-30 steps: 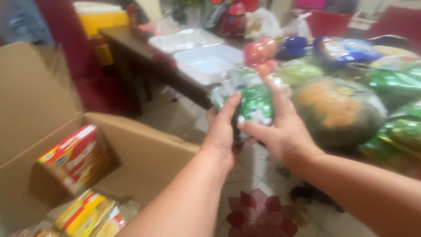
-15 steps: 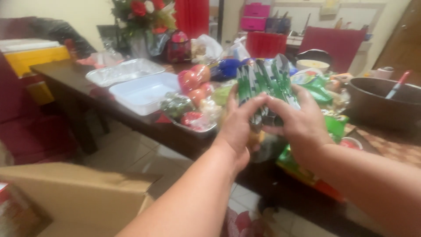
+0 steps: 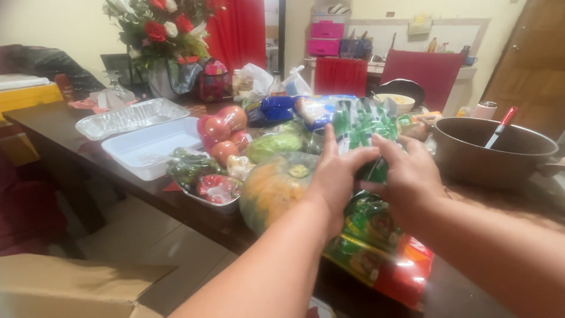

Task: The person unpacks a cardboard box filled with groceries and places the items onto a table. The person removes items one by one, including seaweed snacks, bread, vegetables, fruits, and packaged food items, and arranges them on the table.

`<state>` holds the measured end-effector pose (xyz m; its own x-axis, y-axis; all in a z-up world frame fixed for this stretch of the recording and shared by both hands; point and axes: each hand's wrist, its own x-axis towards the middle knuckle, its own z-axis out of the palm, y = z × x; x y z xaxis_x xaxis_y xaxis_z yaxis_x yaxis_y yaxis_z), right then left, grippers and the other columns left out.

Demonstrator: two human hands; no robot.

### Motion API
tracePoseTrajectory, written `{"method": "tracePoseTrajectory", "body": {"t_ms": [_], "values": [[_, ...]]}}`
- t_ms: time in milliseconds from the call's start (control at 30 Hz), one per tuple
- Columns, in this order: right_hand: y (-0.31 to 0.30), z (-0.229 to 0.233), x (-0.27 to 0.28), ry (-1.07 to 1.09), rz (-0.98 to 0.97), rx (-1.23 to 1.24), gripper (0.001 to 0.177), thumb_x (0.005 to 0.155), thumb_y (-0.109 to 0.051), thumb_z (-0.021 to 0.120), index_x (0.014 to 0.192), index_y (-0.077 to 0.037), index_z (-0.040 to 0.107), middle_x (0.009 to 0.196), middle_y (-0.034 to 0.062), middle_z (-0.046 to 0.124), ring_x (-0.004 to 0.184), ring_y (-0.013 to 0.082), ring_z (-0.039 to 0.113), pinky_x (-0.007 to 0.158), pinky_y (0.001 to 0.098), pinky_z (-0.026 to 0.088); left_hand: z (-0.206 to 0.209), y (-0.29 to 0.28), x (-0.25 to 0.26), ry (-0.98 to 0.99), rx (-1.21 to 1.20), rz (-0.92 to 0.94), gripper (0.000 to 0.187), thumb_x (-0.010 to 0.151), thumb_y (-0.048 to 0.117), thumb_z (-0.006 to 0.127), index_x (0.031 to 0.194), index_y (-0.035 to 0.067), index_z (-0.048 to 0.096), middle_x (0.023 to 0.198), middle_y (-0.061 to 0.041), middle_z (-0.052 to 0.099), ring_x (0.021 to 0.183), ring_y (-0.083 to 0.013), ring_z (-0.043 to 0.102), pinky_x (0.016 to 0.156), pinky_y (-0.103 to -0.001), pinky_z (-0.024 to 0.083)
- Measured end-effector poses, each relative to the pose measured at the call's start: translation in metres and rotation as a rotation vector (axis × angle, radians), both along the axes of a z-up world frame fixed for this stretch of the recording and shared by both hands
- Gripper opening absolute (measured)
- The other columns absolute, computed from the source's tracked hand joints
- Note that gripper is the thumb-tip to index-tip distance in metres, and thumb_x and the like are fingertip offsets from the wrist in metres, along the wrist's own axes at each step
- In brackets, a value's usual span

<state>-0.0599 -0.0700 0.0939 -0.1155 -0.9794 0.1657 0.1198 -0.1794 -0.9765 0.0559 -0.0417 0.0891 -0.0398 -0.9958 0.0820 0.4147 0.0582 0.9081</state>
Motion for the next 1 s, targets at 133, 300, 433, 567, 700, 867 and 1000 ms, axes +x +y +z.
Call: {"method": "tracePoseTrajectory", "body": {"t_ms": [133,300,433,567,700,867,1000], "values": [[-0.016,-0.004,-0.009,-0.105,-0.037,0.113,0.041,0.096,-0.026,0.057,0.131,-0.006,0.051,0.124,0.0137,0.063,0.11,0.0264,0.065,0.079,0.0414,0.063,-0.002,-0.015,-0.013,0.008,0.001,0.012,0.112,0.07,0.022,0.072,0.162,0.024,0.007,0.123,-0.018,0.065,0.1,-0.0288,0.067,0.082,-0.045,0.057],[-0.029,-0.012,-0.022,-0.273,0.001,0.211,0.035,0.1,-0.025,0.053,0.128,-0.005,0.057,0.124,0.0143,0.065,0.109,0.0277,0.067,0.087,0.0398,0.06,-0.012,-0.041,-0.017,-0.095,-0.06,0.098,0.093,0.07,0.018,0.073,0.155,0.013,0.033,0.123,-0.017,0.065,0.101,-0.026,0.069,0.079,-0.038,0.058],[-0.034,-0.015,-0.028,-0.371,0.006,0.329,0.037,0.103,-0.03,0.05,0.127,-0.003,0.058,0.125,0.0149,0.066,0.11,0.0286,0.069,0.091,0.0376,0.057,-0.015,-0.063,-0.019,-0.139,-0.195,0.147,0.082,0.069,0.016,0.074,0.146,0.003,0.046,0.124,-0.02,0.068,0.103,-0.0276,0.07,0.081,-0.036,0.06],[-0.041,-0.024,-0.032,-0.452,0.023,0.363,0.038,0.104,-0.031,0.047,0.123,0.001,0.056,0.124,0.0155,0.065,0.112,0.0263,0.07,0.09,0.0373,0.058,-0.016,-0.068,-0.021,-0.382,-0.216,0.297,0.08,0.067,0.021,0.08,0.14,0.003,0.054,0.128,-0.017,0.067,0.11,-0.0251,0.071,0.089,-0.034,0.06],[-0.055,-0.037,-0.041,-0.32,0.022,0.397,0.033,0.104,-0.029,0.053,0.119,0.0,0.058,0.119,0.0135,0.065,0.104,0.0234,0.068,0.086,0.0336,0.058,-0.019,-0.065,-0.018,-0.656,-0.304,0.446,0.071,0.064,0.027,0.08,0.129,0.005,0.064,0.126,-0.014,0.07,0.109,-0.024,0.072,0.093,-0.034,0.057],[-0.074,-0.057,-0.051,0.054,0.025,0.414,0.039,0.102,-0.033,0.061,0.116,0.003,0.061,0.092,0.0125,0.062,0.072,0.0202,0.057,0.062,0.0327,0.05,-0.022,-0.066,-0.014,-0.932,-0.39,0.526,0.064,0.064,0.034,0.078,0.124,0.011,0.071,0.126,-0.01,0.07,0.112,-0.0263,0.07,0.098,-0.036,0.054],[-0.077,-0.062,-0.052,0.303,0.015,0.322,0.035,0.099,-0.029,0.062,0.12,-0.001,0.059,0.079,0.0129,0.056,0.06,0.0233,0.052,0.053,0.0397,0.044,-0.035,-0.072,-0.011,-1.028,-0.401,0.514,0.063,0.071,0.038,0.072,0.129,0.015,0.069,0.133,-0.01,0.068,0.122,-0.0279,0.065,0.105,-0.038,0.049]]}}
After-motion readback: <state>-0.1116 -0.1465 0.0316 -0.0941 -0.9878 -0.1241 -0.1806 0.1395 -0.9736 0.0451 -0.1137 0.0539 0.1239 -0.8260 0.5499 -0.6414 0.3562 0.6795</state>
